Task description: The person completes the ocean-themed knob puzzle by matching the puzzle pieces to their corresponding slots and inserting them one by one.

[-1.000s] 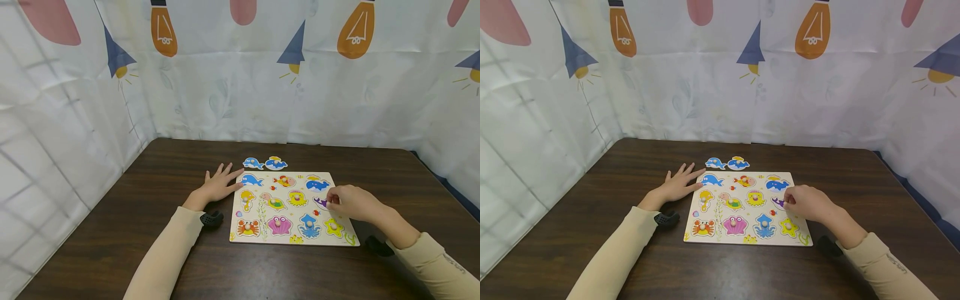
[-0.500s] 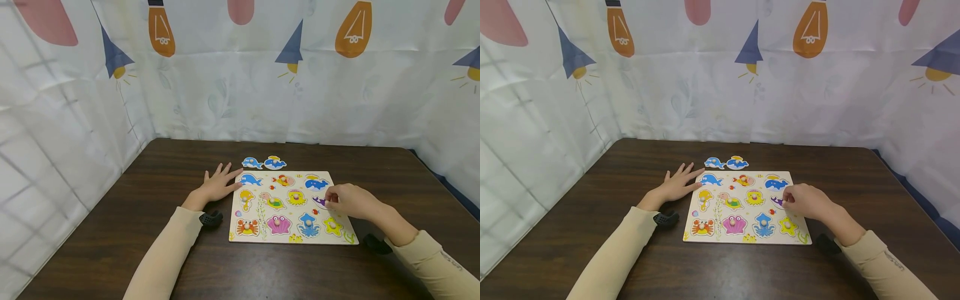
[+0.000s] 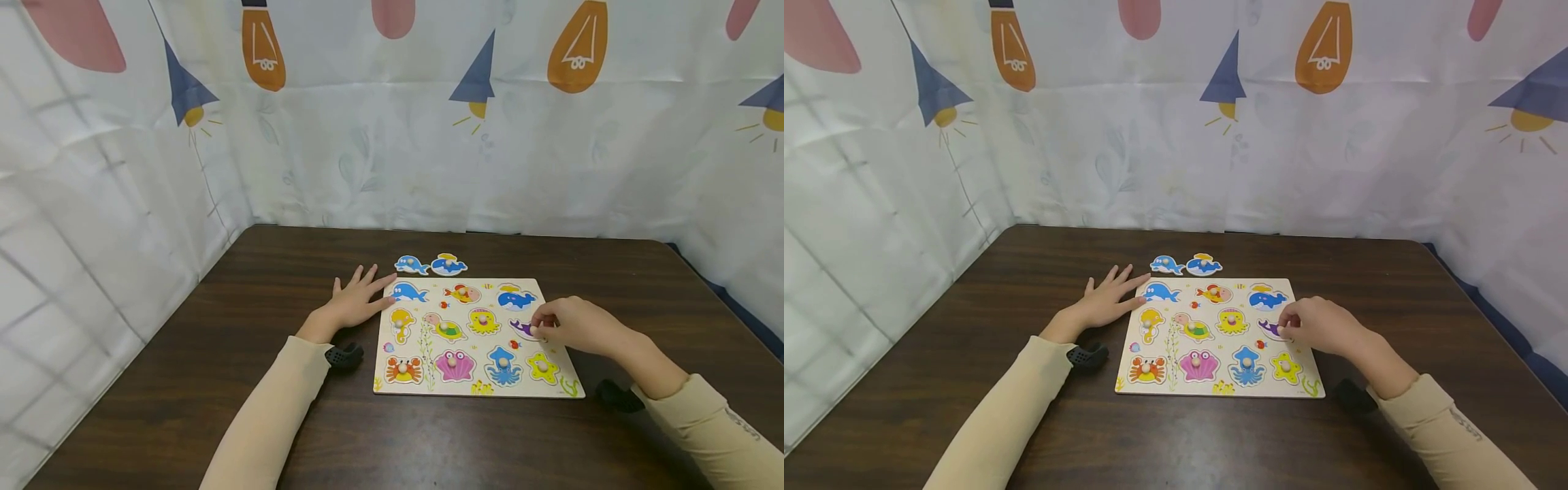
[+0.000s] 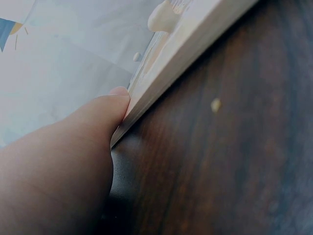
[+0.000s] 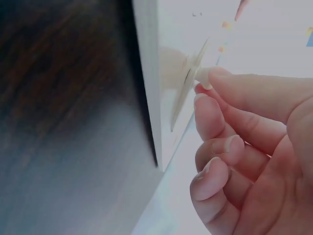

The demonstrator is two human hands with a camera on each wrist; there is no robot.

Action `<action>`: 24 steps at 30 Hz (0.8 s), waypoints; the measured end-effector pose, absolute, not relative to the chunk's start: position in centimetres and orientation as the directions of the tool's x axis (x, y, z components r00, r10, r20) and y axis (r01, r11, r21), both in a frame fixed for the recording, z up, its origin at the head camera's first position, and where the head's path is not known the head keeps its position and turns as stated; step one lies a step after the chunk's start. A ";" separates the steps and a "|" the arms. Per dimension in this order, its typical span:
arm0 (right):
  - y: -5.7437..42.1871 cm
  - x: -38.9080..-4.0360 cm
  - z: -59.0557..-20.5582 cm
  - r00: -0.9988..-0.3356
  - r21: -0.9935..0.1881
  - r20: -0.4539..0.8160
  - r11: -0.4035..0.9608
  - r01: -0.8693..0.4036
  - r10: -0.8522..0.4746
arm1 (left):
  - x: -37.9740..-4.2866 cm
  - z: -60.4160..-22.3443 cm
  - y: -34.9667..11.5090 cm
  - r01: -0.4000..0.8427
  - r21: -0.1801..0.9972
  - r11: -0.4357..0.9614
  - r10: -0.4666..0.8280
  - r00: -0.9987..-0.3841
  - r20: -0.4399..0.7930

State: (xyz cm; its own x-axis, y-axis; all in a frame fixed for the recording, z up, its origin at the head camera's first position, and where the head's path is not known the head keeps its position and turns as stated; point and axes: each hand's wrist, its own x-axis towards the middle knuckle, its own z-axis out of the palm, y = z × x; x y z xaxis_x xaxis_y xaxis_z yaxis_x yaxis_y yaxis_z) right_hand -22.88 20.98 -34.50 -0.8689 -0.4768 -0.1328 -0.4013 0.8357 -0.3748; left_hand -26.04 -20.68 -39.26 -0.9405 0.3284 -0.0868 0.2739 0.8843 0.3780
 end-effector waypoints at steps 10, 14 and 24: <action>21.0 -23.0 -34.4 -0.861 -0.356 -0.122 0.831 -0.427 -0.494 | -26.2 -39.3 -20.6 0.272 0.372 0.887 0.326 -0.941 -0.088; 21.0 -23.0 -34.4 -0.860 -0.353 -0.119 0.831 -0.430 -0.496 | -26.2 -39.3 -20.6 0.272 0.372 0.887 0.325 -0.941 -0.088; 21.1 -23.3 -34.4 -0.859 -0.374 -0.131 0.827 -0.420 -0.496 | -26.0 -39.1 -20.6 0.274 0.366 0.889 0.326 -0.941 -0.087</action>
